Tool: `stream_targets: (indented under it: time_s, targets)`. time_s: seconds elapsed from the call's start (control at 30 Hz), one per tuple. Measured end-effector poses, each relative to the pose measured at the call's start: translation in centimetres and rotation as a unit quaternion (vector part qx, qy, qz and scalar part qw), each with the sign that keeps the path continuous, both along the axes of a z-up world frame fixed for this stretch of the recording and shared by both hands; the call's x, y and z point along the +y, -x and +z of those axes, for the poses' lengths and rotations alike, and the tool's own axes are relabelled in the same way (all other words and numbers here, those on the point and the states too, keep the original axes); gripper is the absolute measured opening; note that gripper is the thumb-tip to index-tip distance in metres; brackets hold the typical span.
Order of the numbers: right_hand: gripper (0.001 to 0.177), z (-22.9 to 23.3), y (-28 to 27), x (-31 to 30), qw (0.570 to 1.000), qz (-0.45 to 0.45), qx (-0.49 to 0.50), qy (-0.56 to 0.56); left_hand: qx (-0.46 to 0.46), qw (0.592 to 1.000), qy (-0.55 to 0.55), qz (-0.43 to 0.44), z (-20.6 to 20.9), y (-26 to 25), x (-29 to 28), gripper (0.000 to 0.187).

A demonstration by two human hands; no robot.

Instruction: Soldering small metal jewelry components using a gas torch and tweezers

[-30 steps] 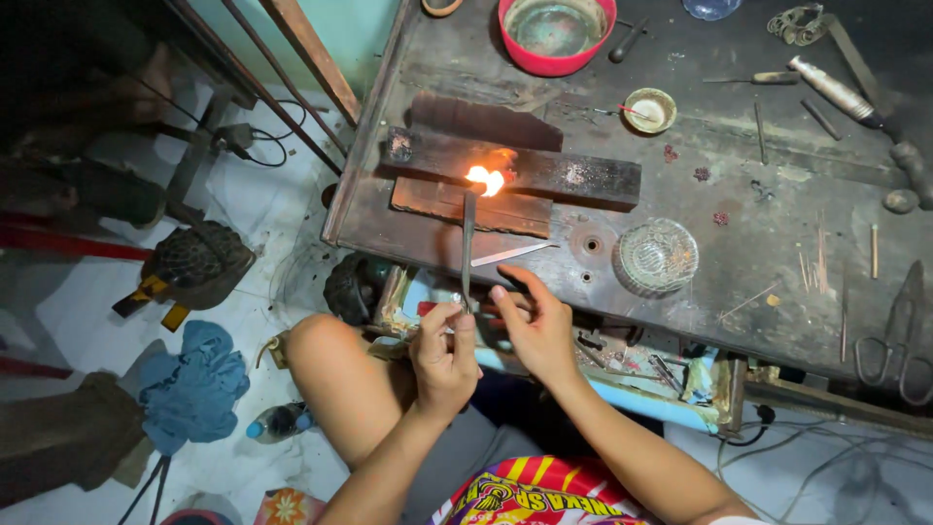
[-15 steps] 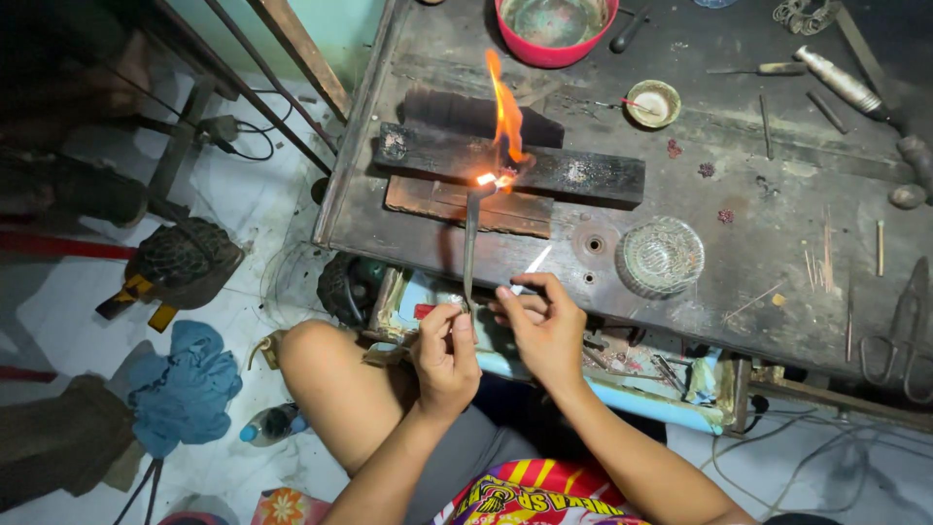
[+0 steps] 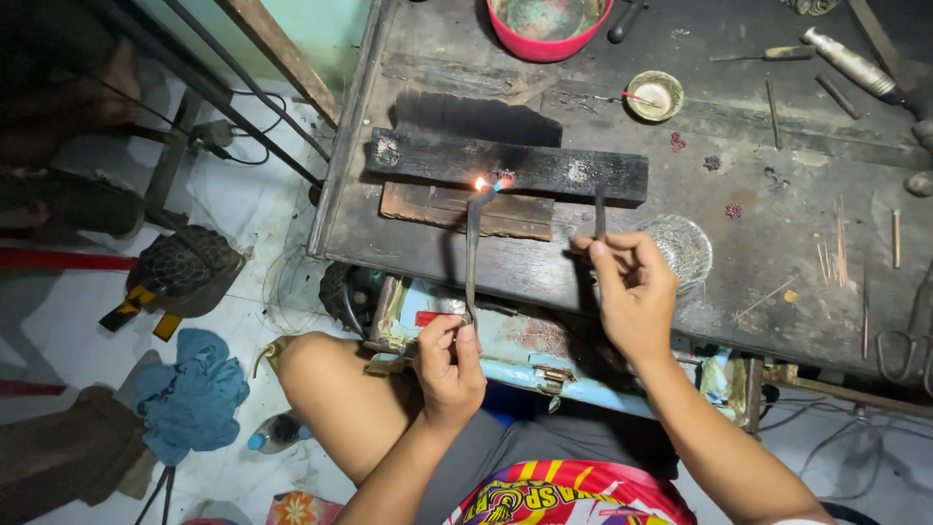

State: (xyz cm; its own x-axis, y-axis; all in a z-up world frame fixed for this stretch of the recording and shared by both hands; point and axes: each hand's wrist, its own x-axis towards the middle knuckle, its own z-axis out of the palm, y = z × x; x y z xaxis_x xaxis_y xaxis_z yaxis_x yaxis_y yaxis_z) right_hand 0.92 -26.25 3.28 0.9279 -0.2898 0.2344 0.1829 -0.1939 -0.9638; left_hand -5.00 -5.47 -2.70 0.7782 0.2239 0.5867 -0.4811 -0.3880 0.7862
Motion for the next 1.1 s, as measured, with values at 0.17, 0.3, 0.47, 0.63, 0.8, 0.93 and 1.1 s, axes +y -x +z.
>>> stream_targets:
  time_s: [0.17,0.3,0.47,0.63,0.8,0.93,1.1]
  targets:
    - [0.010,-0.6,0.5,-1.1,0.999,-0.040,0.002,0.015,-0.007,1.000,-0.001,0.001,0.0,-0.1,0.1,0.009]
    - [0.008,0.4,0.8,-1.1,0.998,-0.060,0.000,-0.024,-0.020,1.000,-0.019,0.010,-0.7,0.0,0.3,0.010]
    - [0.012,1.6,-1.0,-0.1,0.999,-0.048,-0.018,0.011,-0.015,1.000,-0.021,0.016,-0.9,0.1,0.2,0.010]
    - [0.020,1.3,-3.6,1.2,0.993,-0.096,-0.034,0.058,-0.009,1.000,-0.026,0.003,0.0,0.3,0.3,0.010]
    - [0.010,1.8,-4.4,1.3,0.983,-0.075,-0.079,0.148,0.024,0.999,-0.041,-0.007,0.8,0.5,0.5,0.017]
    - [0.007,1.9,-3.9,1.7,0.990,-0.082,-0.014,0.111,0.013,0.998,-0.069,0.002,1.1,0.3,0.6,0.017]
    - [0.006,2.1,-3.8,2.0,0.986,-0.017,-0.067,0.151,0.032,0.999,-0.041,-0.015,0.9,0.2,0.4,0.017]
